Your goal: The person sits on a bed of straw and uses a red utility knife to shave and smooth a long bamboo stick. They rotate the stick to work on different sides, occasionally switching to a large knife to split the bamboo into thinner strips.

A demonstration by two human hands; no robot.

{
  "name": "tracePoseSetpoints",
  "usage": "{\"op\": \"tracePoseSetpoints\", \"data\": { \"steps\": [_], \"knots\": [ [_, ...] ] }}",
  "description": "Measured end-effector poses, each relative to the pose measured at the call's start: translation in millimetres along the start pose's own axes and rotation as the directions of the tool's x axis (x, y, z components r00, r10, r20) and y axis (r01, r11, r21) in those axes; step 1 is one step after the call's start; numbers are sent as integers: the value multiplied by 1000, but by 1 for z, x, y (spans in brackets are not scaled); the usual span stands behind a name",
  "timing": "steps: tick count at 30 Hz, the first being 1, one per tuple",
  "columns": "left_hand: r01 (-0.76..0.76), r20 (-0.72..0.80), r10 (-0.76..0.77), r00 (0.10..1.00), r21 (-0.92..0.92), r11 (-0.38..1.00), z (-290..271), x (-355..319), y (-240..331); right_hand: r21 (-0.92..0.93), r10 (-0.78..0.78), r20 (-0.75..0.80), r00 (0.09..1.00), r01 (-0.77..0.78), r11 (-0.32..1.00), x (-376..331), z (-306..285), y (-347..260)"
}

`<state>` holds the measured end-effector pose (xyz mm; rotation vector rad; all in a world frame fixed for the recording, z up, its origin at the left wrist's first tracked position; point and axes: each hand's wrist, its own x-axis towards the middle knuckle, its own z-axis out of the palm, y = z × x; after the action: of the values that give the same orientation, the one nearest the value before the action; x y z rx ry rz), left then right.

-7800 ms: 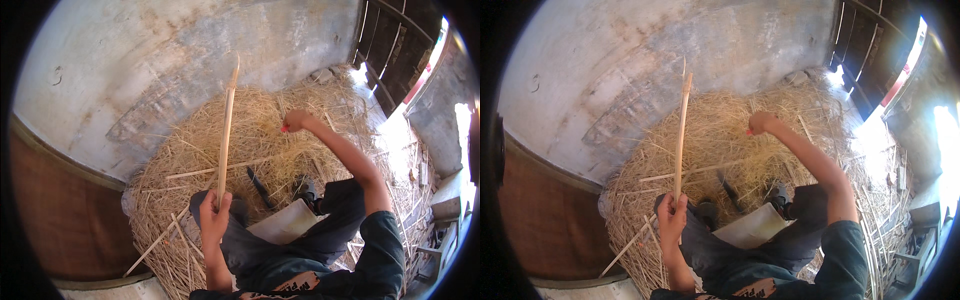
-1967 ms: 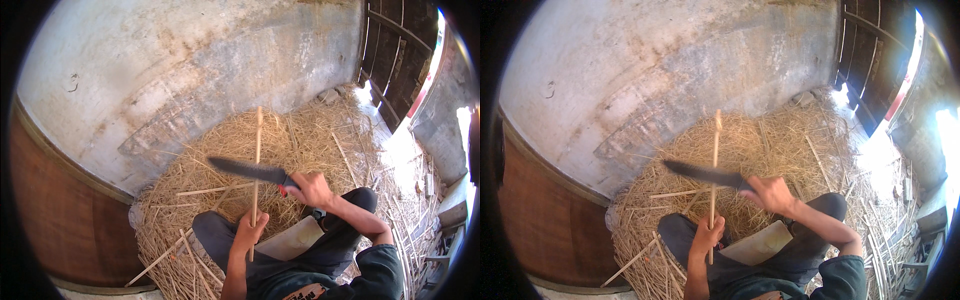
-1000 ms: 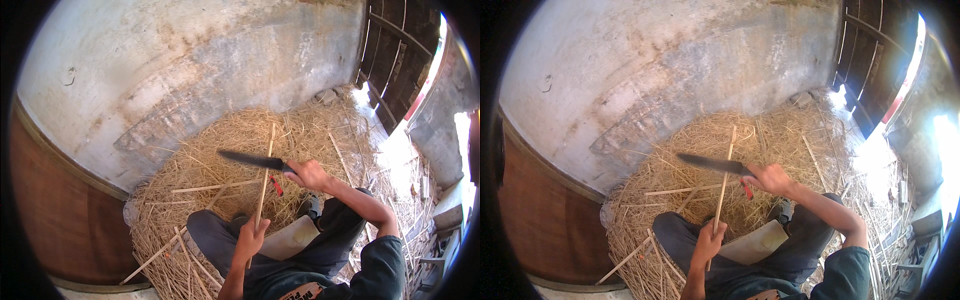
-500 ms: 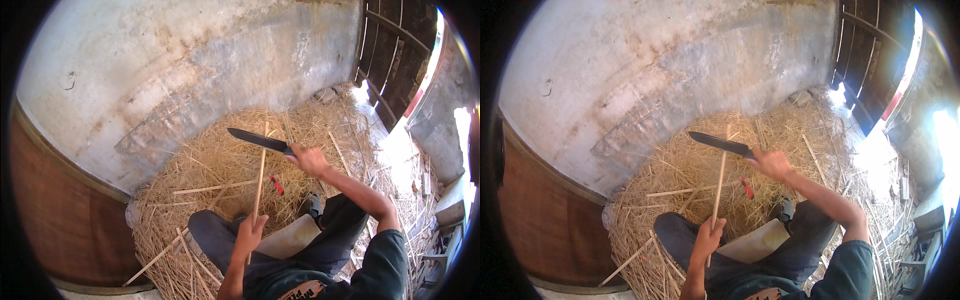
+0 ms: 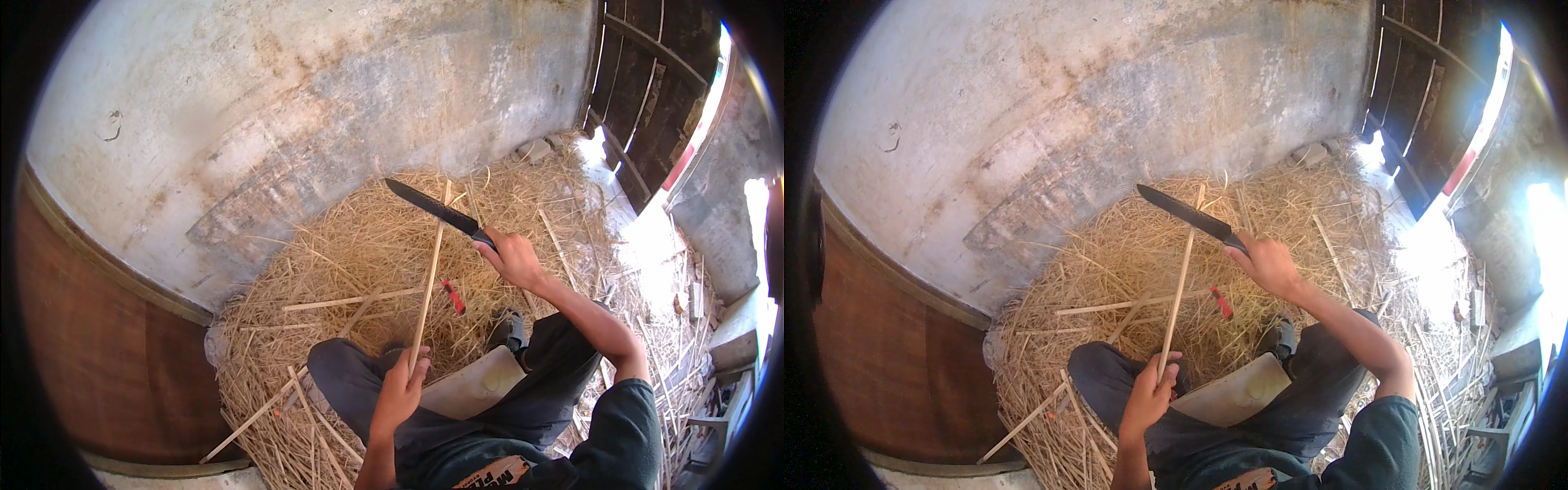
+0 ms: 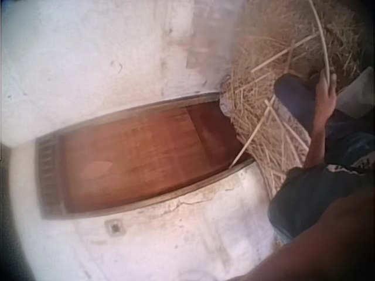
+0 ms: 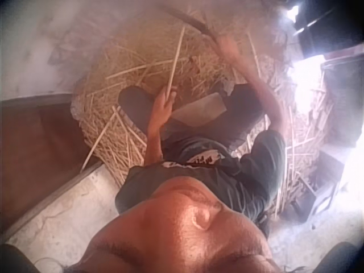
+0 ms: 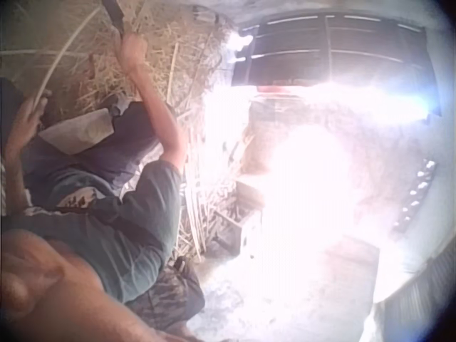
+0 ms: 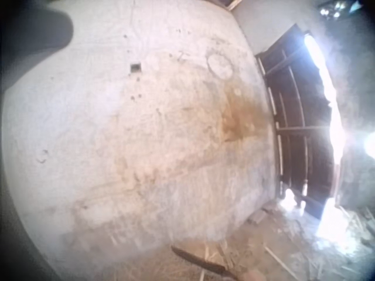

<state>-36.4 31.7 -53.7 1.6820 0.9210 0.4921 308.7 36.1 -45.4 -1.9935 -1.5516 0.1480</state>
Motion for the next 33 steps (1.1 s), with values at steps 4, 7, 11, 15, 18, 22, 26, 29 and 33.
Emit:
{"op": "tracePoseSetpoints", "data": {
  "steps": [4, 7, 11, 15, 18, 22, 26, 29, 33],
  "knots": [
    [38, 14, -40, 999, 136, 990, -6, -3, 1, 153, 40, 31, 999, -44, 987, 1, -6, -2],
    [41, -9, -40, 999, 202, 978, -10, -4, 7, 346, 66, 92, 994, -94, 933, 4, -4, 7],
    [22, -19, -18, 1000, 214, 977, -9, -2, 6, 536, 86, 162, 983, -161, 829, 5, 11, 23],
    [23, -31, -15, 999, 257, 966, -8, -4, 10, 3, -71, -36, 997, 71, 997, -2, 10, 7],
    [23, -16, -19, 1000, 282, 959, -5, -5, 10, -182, -279, -16, 960, 272, 945, -16, 16, -3],
    [4, -41, 6, 999, 242, 970, 2, -4, 4, -261, -518, 60, 853, 515, 817, -26, 15, -10],
    [1, -41, 13, 999, 309, 951, -3, -13, -6, -452, -11, 248, 969, 126, 883, 21, -5, 41],
    [1, -78, 27, 997, 335, 942, -9, -9, 2, -416, -172, -58, 983, 133, 900, 18, 5, 36],
    [27, -75, -1, 997, 354, 935, -3, -12, 5, 141, -67, 133, 989, 48, 989, 6, 7, 34]
  ]
}}
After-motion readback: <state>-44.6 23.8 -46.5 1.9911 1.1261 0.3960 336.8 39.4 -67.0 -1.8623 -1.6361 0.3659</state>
